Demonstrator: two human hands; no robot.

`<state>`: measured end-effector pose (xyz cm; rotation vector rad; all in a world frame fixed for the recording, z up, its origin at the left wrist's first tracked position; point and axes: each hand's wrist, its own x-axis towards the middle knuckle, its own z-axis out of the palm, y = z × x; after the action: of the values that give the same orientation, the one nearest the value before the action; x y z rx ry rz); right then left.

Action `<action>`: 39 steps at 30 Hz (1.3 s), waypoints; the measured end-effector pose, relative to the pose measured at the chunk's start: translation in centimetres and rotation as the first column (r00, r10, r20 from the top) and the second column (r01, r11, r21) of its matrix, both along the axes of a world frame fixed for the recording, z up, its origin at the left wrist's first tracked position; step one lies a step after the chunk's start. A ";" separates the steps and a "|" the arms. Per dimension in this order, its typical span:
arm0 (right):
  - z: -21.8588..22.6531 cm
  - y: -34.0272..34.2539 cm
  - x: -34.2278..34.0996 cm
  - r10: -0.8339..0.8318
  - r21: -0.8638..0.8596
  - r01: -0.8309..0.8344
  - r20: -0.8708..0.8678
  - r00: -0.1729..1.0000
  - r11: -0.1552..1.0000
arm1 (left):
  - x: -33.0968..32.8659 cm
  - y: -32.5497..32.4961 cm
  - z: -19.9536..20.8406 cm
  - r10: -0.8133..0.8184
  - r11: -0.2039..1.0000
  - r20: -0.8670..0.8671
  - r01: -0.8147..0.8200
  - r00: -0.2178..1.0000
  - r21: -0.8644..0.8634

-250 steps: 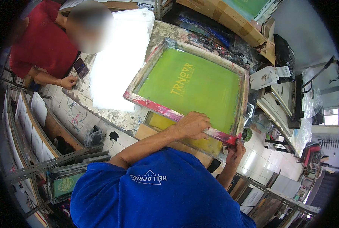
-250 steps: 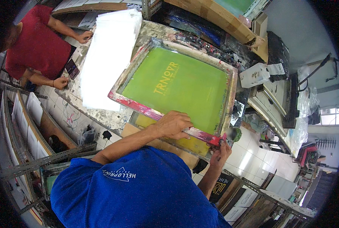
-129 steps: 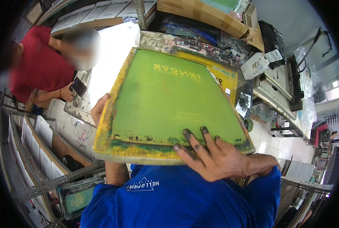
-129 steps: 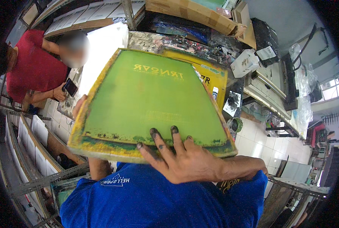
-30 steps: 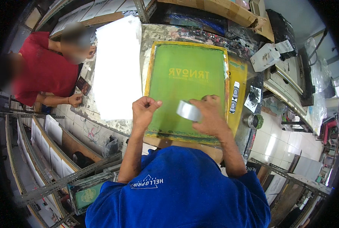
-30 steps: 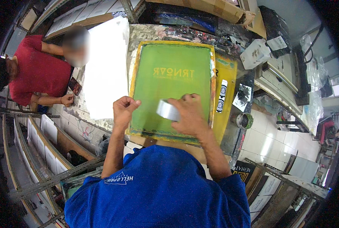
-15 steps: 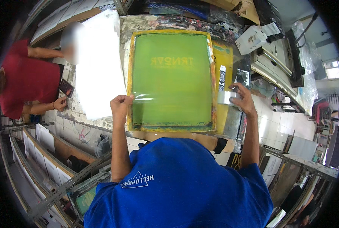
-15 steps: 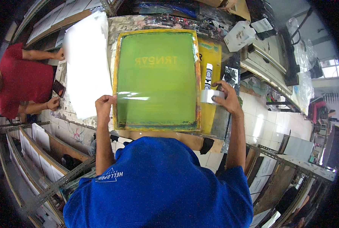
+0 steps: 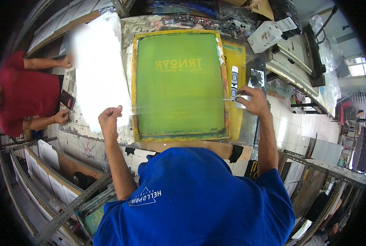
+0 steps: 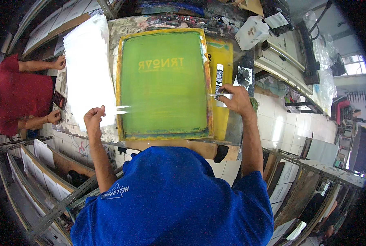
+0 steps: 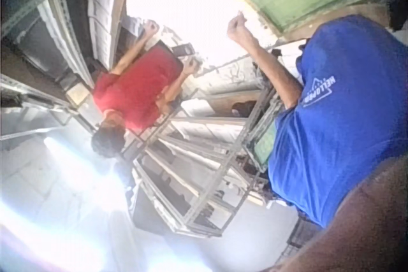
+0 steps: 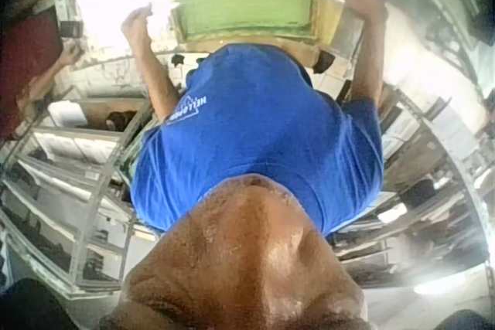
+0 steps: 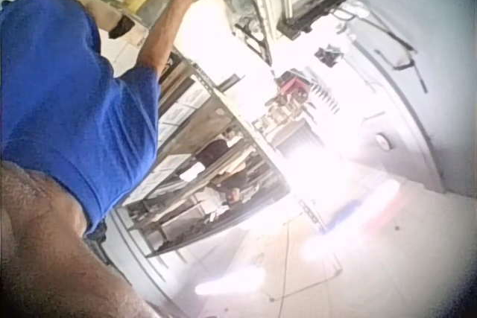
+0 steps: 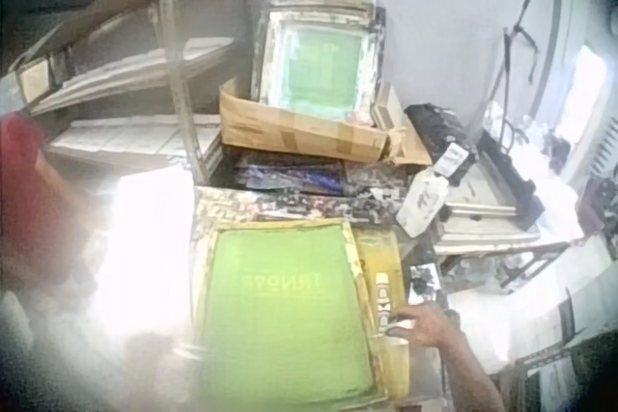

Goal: The person applies adhesive tape to the edges of a screen printing frame and uses a small applicator tool to spread a dark substance along the inner border of the mesh.

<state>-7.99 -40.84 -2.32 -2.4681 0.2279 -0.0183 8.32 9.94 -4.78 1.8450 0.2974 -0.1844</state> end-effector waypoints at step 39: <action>11.3 9.3 -5.0 -0.030 -0.226 0.313 0.766 0.642 0.923 | -4.5 24.4 19.9 0.372 0.912 0.809 -0.014 0.455 -0.411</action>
<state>-12.98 -31.53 8.99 -2.5158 0.0934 -1.2564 3.83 34.39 15.10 1.2965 -0.2588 0.8518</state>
